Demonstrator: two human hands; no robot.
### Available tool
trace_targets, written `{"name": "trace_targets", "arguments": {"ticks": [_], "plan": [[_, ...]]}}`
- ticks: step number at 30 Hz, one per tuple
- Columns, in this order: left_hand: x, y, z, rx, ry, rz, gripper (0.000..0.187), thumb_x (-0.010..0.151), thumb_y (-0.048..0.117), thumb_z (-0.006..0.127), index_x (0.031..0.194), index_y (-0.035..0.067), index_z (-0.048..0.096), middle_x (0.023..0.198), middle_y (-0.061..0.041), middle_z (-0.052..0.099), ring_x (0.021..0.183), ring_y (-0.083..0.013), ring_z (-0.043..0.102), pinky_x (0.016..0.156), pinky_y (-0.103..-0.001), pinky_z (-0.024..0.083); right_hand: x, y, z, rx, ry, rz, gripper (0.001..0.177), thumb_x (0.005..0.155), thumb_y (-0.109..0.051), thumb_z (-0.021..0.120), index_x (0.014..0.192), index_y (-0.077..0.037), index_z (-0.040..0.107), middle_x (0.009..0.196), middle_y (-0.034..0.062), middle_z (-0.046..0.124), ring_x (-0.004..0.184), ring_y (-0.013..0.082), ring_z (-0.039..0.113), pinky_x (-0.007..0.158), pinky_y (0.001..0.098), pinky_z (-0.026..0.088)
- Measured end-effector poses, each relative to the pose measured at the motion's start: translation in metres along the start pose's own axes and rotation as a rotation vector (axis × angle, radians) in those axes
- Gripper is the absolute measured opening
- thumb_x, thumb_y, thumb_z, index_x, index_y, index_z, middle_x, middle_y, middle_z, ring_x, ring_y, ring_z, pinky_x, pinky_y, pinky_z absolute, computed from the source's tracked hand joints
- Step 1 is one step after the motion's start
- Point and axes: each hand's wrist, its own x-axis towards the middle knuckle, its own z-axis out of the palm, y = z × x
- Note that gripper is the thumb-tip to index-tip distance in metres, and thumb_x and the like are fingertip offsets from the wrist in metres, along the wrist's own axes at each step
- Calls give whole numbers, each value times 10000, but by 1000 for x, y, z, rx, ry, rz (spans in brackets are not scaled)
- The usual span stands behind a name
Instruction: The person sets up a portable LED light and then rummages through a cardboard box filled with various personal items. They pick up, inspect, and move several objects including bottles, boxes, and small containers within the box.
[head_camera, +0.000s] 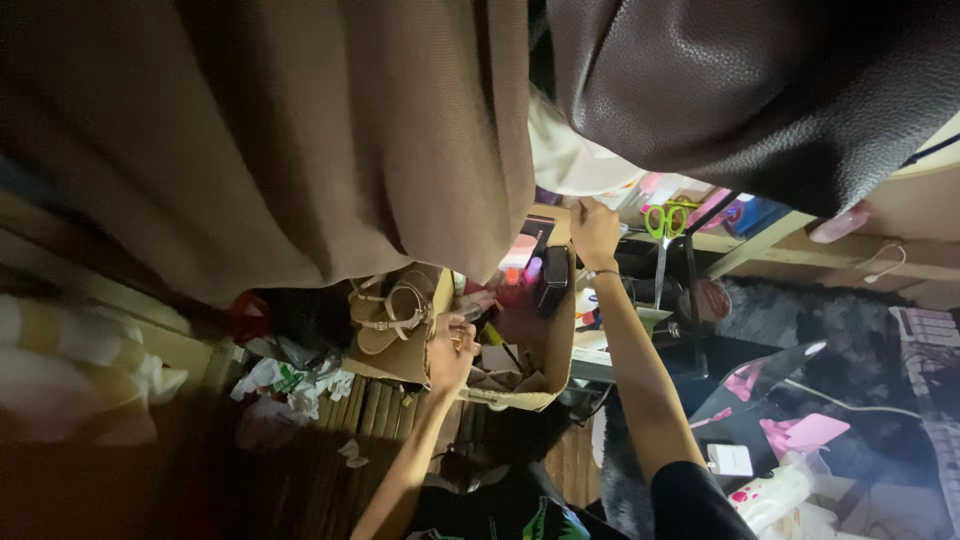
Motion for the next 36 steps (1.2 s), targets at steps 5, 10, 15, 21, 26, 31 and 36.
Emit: {"name": "trace_targets", "arguments": {"ticks": [5, 10, 15, 21, 26, 31, 36], "plan": [[-1, 3, -1, -36, 14, 59, 255, 963, 91, 651, 1174, -3, 544, 855, -142, 758, 646, -178, 769, 567, -291, 610, 5, 12, 14, -62, -56, 24, 378, 1020, -354, 574, 872, -43, 731, 831, 230, 703, 808, 443, 681, 750, 544, 536], [-5, 5, -4, -85, 7, 67, 263, 963, 99, 641, 1170, -8, 520, 871, -91, 742, 664, -168, 763, 570, -280, 616, 8, 21, 25, -74, -118, 76, 453, 1031, -422, 539, 866, -47, 734, 841, 235, 711, 825, 451, 686, 768, 561, 528], [-5, 7, -4, -64, 19, 62, 266, 966, 122, 661, 1171, 6, 536, 835, -104, 748, 647, -162, 765, 575, -282, 596, 15, 23, 23, -76, -165, 150, 460, 982, -467, 576, 877, -45, 724, 868, 239, 718, 849, 463, 682, 779, 551, 533], [-3, 5, -3, -55, 11, 29, 247, 963, 132, 664, 1153, 16, 556, 853, -112, 752, 648, -155, 763, 570, -280, 600, 17, 12, 3, -52, -208, 127, 402, 995, -424, 600, 911, -52, 727, 857, 246, 716, 835, 458, 681, 761, 540, 534], [-3, 3, -3, -57, 25, 55, 212, 972, 136, 662, 1122, 20, 568, 850, -112, 743, 650, -161, 762, 556, -279, 603, -18, 11, -13, 124, 18, -173, 184, 982, -193, 588, 889, -64, 680, 839, 179, 683, 704, 333, 703, 697, 432, 558], [1, -3, -1, 51, -16, -82, 202, 997, 182, 629, 1157, 72, 574, 793, -82, 763, 657, -151, 765, 579, -293, 580, -104, 10, 61, -306, -496, -796, 154, 851, -264, 670, 755, -145, 693, 685, 88, 666, 617, 316, 670, 514, 474, 524], [-3, -11, -2, -21, 35, 165, 150, 984, 177, 656, 1068, 64, 607, 824, -89, 777, 690, -157, 775, 630, -320, 598, -191, 8, 118, -339, -721, -139, 494, 897, -483, 735, 1048, -20, 651, 999, 224, 699, 927, 380, 727, 770, 468, 600]]}}
